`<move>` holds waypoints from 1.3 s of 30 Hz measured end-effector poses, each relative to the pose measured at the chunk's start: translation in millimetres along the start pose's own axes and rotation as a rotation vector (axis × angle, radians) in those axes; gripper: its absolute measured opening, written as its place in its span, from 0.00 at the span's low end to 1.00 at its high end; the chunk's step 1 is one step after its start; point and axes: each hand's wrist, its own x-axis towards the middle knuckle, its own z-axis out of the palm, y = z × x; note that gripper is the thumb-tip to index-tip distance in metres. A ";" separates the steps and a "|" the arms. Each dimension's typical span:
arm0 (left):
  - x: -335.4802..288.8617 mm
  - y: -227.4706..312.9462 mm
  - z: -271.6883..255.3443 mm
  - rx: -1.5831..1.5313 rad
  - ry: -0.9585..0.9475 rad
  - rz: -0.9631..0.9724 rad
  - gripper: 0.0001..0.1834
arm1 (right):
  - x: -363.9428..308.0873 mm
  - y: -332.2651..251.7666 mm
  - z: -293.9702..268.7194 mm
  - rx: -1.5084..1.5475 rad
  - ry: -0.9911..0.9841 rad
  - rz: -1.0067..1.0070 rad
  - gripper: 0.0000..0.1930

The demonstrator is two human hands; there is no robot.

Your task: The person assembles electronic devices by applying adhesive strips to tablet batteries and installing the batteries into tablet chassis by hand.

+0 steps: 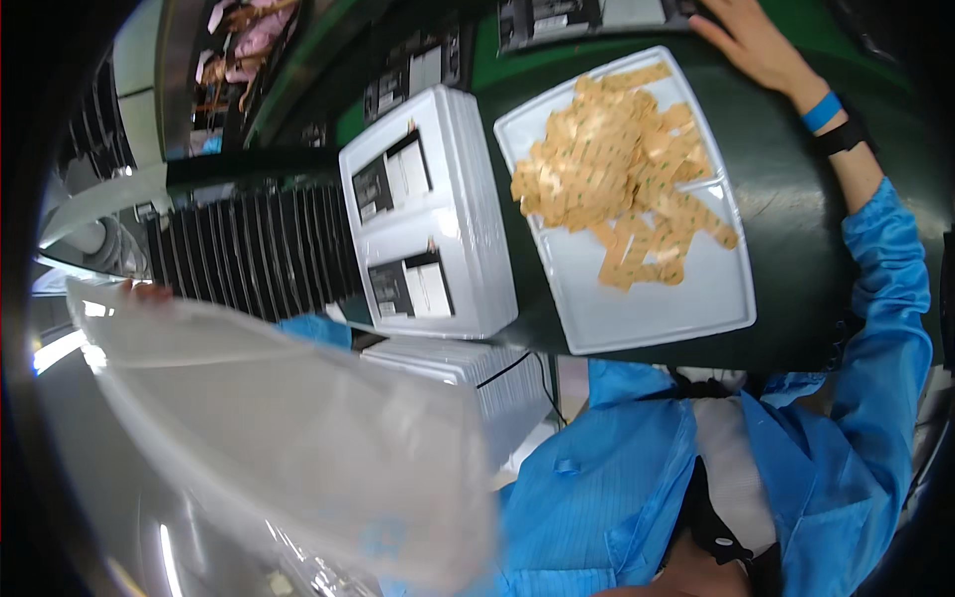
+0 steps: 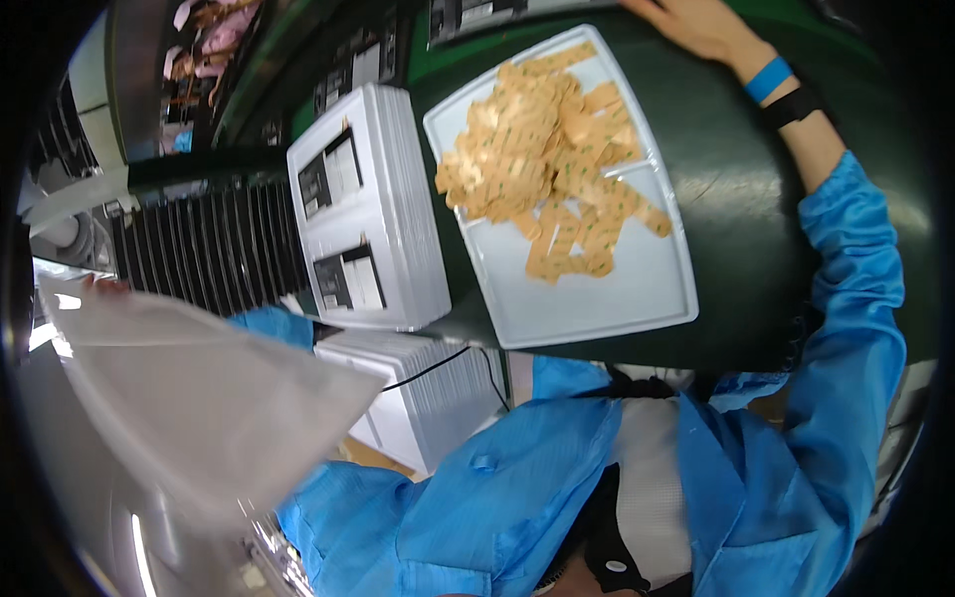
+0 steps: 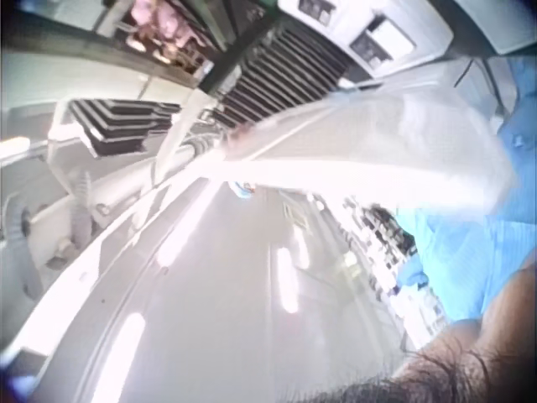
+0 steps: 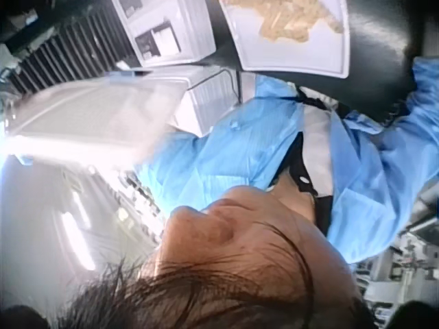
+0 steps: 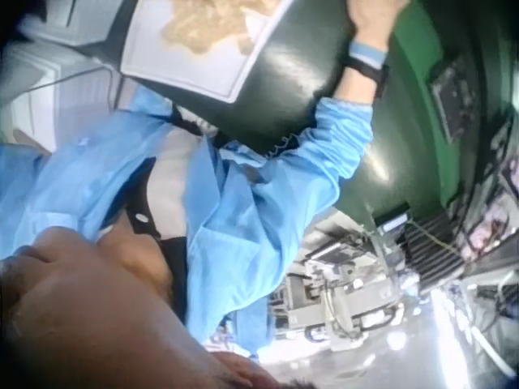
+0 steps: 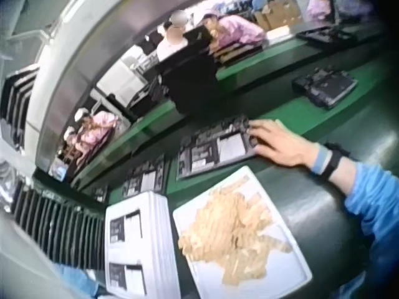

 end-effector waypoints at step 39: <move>-316.9 -422.8 -63.0 0.257 -0.394 -0.468 0.24 | -4.4 10.6 13.1 -0.027 -0.011 -0.014 0.22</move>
